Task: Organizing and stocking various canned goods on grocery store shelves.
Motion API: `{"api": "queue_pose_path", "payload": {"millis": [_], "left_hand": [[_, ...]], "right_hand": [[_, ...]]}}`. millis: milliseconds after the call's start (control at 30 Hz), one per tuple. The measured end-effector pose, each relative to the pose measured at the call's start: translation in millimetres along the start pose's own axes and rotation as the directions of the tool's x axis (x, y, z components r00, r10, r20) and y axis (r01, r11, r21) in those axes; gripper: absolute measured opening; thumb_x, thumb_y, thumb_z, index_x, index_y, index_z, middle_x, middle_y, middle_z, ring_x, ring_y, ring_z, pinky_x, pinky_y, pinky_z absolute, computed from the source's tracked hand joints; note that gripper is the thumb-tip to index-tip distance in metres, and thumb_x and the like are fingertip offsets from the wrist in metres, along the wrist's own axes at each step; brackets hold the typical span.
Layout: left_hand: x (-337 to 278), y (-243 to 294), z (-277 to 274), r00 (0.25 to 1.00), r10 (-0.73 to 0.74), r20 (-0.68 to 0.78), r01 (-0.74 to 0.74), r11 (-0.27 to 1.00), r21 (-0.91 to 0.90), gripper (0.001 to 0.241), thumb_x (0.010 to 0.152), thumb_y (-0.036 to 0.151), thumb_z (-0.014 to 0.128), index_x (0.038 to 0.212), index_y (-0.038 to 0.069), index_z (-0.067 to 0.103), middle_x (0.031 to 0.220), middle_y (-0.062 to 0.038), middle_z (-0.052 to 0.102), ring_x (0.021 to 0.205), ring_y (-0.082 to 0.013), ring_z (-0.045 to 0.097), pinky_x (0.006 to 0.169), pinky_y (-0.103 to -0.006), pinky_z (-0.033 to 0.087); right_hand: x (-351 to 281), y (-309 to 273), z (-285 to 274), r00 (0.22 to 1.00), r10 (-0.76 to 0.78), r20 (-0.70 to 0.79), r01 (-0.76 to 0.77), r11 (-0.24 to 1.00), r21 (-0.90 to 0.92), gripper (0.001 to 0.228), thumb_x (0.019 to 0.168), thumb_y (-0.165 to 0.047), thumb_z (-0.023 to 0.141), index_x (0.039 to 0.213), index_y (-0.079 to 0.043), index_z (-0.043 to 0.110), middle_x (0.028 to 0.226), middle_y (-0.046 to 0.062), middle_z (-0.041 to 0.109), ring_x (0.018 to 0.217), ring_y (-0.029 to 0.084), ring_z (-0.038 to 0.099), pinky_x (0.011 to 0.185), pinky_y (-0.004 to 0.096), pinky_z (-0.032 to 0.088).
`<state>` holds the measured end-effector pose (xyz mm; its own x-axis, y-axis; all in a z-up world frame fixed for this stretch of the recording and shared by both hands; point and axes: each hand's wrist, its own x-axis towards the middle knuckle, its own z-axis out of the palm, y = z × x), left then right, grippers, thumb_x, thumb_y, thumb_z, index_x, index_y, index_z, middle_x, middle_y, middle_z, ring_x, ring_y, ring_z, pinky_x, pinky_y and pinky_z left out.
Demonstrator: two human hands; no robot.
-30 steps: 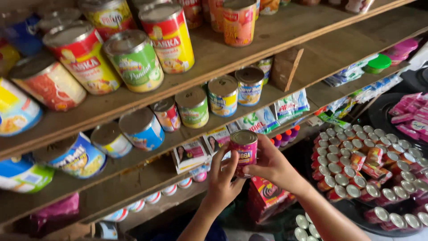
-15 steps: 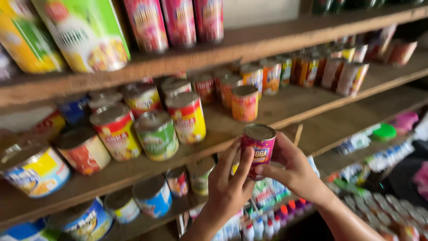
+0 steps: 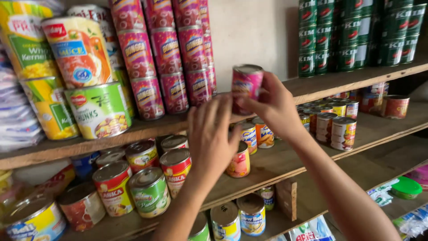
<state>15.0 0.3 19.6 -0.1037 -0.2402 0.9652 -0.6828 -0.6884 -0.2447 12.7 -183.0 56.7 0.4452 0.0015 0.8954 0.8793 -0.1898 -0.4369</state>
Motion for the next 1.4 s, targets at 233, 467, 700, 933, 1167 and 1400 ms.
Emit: {"api": "queue_pose_path", "payload": {"millis": [233,467,700,933,1167,1400], "left_hand": [[-5.1,-30.5,20.7,0.999,0.040,0.011,-0.041,0.981,0.187,0.046,0.087,0.028,0.074,0.120,-0.003,0.067,0.122,-0.017,0.066,0.114,-0.0319,0.059,0.107,-0.0507,0.039],[-4.8,-29.8,18.0,0.998,0.027,0.050,-0.035,0.983,0.181,0.037,0.087,0.029,0.075,0.109,0.000,0.068,0.105,-0.014,0.067,0.104,-0.0324,0.059,0.104,-0.0508,0.041],[-5.9,-29.4,18.6,0.999,0.026,0.048,-0.034,0.984,0.174,0.040,0.085,0.029,0.076,0.111,0.000,0.066,0.103,-0.014,0.065,0.101,-0.0325,0.059,0.104,-0.0512,0.041],[-6.1,-29.1,16.6,0.998,0.037,0.047,-0.044,0.986,0.159,0.043,0.086,0.029,0.076,0.116,0.000,0.066,0.104,-0.014,0.065,0.103,-0.0325,0.058,0.105,-0.0513,0.041],[-12.3,-27.6,16.1,0.997,0.013,0.077,-0.023,0.991,0.131,0.047,0.086,0.028,0.074,0.123,0.000,0.063,0.118,-0.015,0.064,0.116,-0.0327,0.057,0.113,-0.0546,0.035],[-28.1,-17.4,5.7,0.998,0.024,0.060,-0.027,0.998,0.058,0.062,0.083,0.028,0.075,0.138,0.007,0.056,0.145,-0.019,0.054,0.137,-0.0354,0.049,0.117,-0.0607,0.028]], "right_hand": [[50.7,34.8,14.5,0.984,-0.111,-0.137,0.026,0.860,-0.509,0.073,0.076,-0.033,0.088,0.132,0.001,0.055,0.108,0.016,0.075,0.089,0.025,0.077,0.076,0.037,0.060],[62.7,57.3,23.0,0.985,-0.097,-0.140,-0.020,0.751,-0.660,0.078,0.073,-0.047,0.087,0.126,0.002,0.057,0.106,0.021,0.074,0.094,0.038,0.073,0.082,0.046,0.056],[64.3,58.5,18.9,0.994,0.033,-0.105,-0.100,0.671,-0.735,0.084,0.076,-0.055,0.085,0.129,0.001,0.052,0.099,0.024,0.073,0.093,0.043,0.071,0.082,0.050,0.056],[58.8,55.6,13.9,0.989,0.137,-0.051,-0.129,0.646,-0.752,0.109,0.072,-0.060,0.084,0.149,-0.001,0.034,0.107,0.026,0.071,0.099,0.042,0.070,0.086,0.049,0.056],[44.5,54.3,5.4,0.995,0.078,-0.056,-0.093,0.664,-0.742,0.124,0.072,-0.062,0.084,0.158,0.000,0.019,0.132,0.027,0.061,0.111,0.041,0.067,0.092,0.046,0.054],[20.5,61.3,-8.5,0.991,-0.126,-0.045,0.062,0.730,-0.681,0.095,0.084,-0.044,0.085,0.152,0.001,0.037,0.133,0.026,0.061,0.120,0.039,0.063,0.096,0.044,0.052]]}}
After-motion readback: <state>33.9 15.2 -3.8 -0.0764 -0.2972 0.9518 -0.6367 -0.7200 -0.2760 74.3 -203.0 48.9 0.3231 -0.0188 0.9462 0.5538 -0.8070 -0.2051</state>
